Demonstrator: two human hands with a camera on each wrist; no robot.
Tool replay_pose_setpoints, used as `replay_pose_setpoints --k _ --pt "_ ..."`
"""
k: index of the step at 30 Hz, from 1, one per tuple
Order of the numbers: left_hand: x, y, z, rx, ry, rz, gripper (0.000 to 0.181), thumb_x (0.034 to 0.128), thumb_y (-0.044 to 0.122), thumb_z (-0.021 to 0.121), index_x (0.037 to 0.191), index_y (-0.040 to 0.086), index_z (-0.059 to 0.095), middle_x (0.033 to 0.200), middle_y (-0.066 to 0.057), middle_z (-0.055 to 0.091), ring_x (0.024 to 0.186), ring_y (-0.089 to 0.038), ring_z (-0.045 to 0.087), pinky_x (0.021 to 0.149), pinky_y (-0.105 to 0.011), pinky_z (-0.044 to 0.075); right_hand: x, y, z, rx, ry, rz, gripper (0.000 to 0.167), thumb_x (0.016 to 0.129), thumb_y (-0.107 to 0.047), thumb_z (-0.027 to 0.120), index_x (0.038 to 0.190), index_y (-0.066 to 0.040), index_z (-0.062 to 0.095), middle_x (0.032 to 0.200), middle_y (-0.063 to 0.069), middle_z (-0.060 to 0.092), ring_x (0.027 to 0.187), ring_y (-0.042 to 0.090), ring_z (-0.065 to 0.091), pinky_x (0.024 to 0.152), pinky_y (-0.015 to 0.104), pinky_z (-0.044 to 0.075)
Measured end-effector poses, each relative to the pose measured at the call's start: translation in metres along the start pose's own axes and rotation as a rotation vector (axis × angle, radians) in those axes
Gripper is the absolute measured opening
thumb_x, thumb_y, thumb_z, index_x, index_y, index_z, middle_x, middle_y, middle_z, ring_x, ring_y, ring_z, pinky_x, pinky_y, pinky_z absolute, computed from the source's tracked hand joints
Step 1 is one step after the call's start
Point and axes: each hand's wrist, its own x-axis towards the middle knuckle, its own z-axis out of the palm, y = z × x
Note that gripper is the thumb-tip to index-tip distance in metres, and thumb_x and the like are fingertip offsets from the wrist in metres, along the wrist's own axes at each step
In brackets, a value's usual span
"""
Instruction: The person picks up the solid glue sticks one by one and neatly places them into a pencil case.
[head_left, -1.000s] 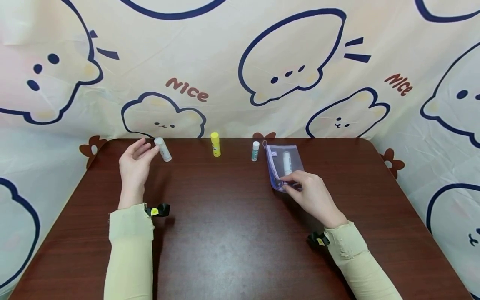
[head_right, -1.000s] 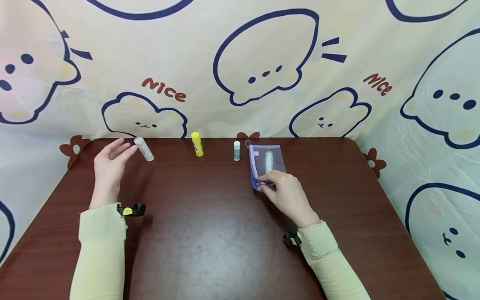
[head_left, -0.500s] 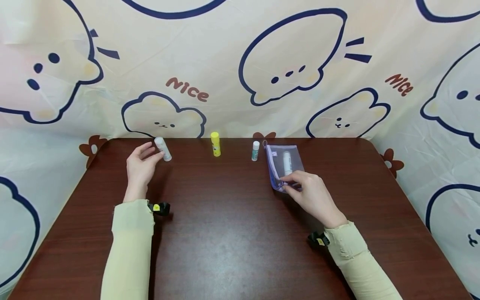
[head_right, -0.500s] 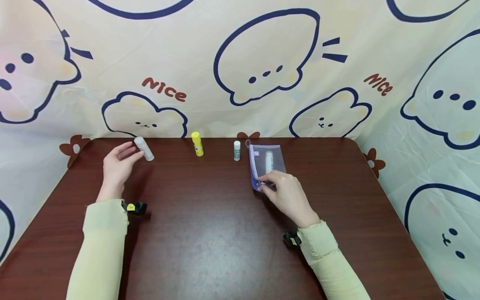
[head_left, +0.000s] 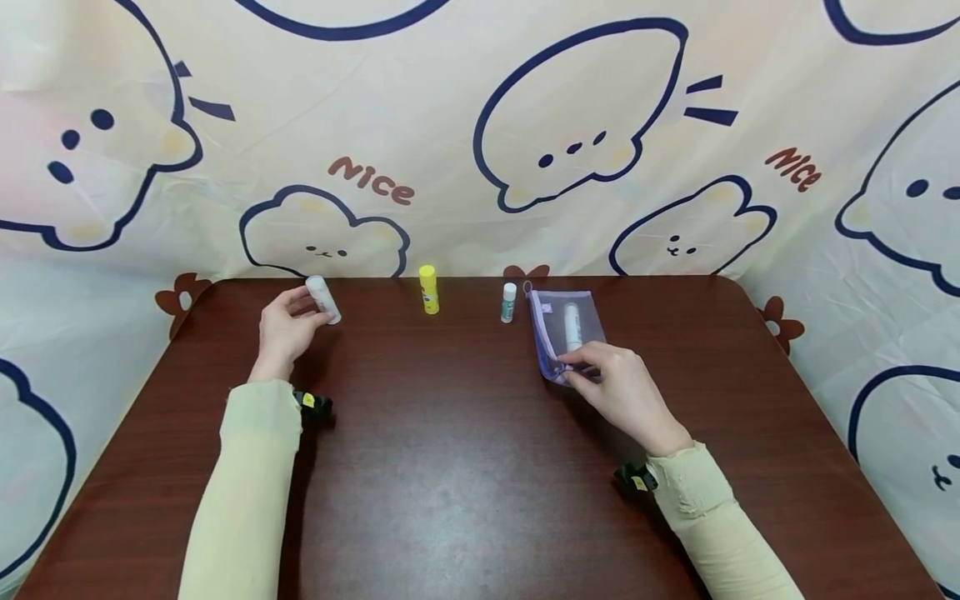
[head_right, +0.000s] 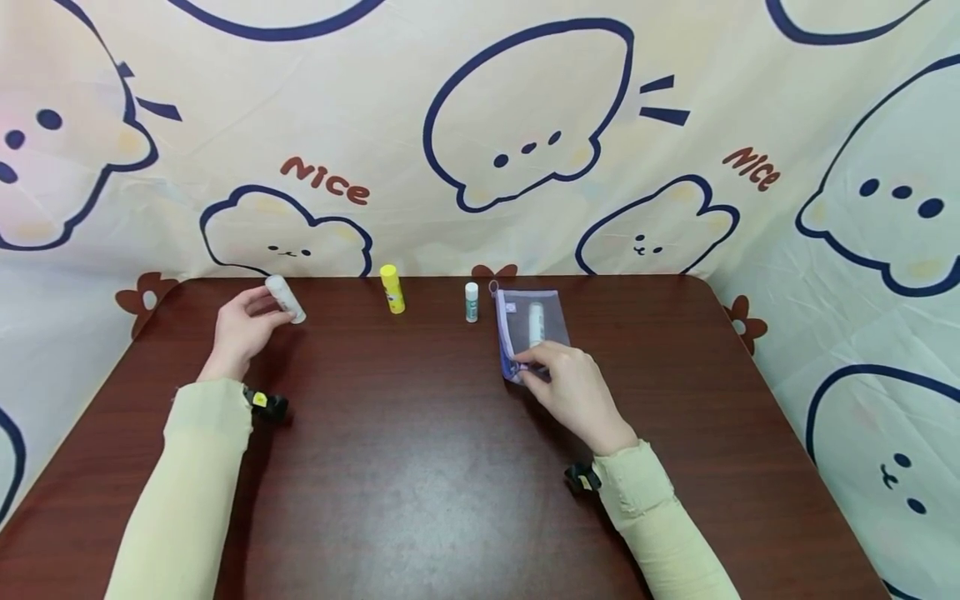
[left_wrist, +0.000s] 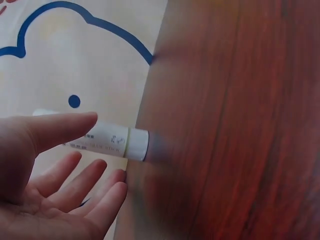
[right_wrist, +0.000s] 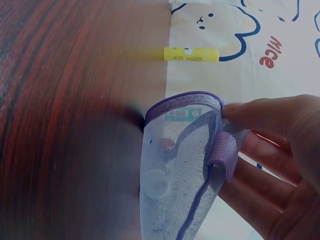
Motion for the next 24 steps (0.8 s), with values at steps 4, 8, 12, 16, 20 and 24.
replay_pose_setpoints --k 4,8,12,16,20,24 --pt "0.006 -0.002 -0.003 0.044 -0.027 0.000 0.069 0.0949 0.011 0.073 0.155 0.005 0.040 0.149 -0.021 0.049 0.130 -0.036 0.054 0.111 -0.049 0.040 0.000 0.000 0.001 0.003 0.003 -0.006 0.021 0.086 -0.005 0.083 0.105 -0.011 0.079 0.098 0.002 0.072 0.080 0.018 0.066 0.070 0.040 0.060" --pt "0.011 -0.004 -0.005 0.082 -0.043 -0.002 0.069 0.0951 0.012 0.073 0.155 0.005 0.041 0.149 -0.020 0.050 0.133 -0.036 0.050 0.111 -0.051 0.037 0.000 0.001 0.002 0.004 0.010 -0.016 0.021 0.085 -0.004 0.083 0.105 -0.010 0.079 0.097 0.002 0.072 0.080 0.019 0.067 0.070 0.040 0.060" --pt "0.012 -0.004 -0.006 0.104 -0.061 -0.016 0.067 0.0962 0.015 0.072 0.155 0.005 0.041 0.149 -0.022 0.050 0.136 -0.038 0.045 0.112 -0.054 0.034 0.000 0.001 0.002 0.000 0.010 -0.014 0.021 0.085 -0.005 0.083 0.105 -0.011 0.079 0.097 0.001 0.072 0.079 0.018 0.066 0.069 0.039 0.059" --pt "0.012 -0.005 -0.005 0.113 -0.074 -0.033 0.065 0.0975 0.017 0.070 0.154 0.004 0.042 0.146 -0.023 0.051 0.136 -0.038 0.043 0.112 -0.055 0.034 0.000 0.001 0.002 0.002 0.004 -0.009 0.021 0.085 -0.005 0.082 0.105 -0.011 0.079 0.097 0.000 0.072 0.079 0.017 0.066 0.069 0.039 0.059" --pt "0.013 -0.006 -0.004 0.111 -0.075 -0.027 0.061 0.0987 0.019 0.069 0.152 0.002 0.045 0.144 -0.024 0.054 0.133 -0.038 0.046 0.111 -0.054 0.035 0.000 0.001 0.002 0.003 0.001 -0.007 0.020 0.086 -0.004 0.082 0.105 -0.011 0.079 0.097 0.001 0.072 0.079 0.017 0.066 0.069 0.040 0.059" --pt "0.014 -0.007 -0.003 0.105 -0.068 -0.024 0.059 0.0991 0.018 0.068 0.151 0.001 0.046 0.142 -0.024 0.055 0.130 -0.038 0.048 0.110 -0.053 0.037 -0.001 0.002 0.002 -0.001 -0.003 -0.001 0.020 0.085 -0.004 0.082 0.104 -0.011 0.079 0.097 0.001 0.071 0.079 0.016 0.066 0.069 0.039 0.059"
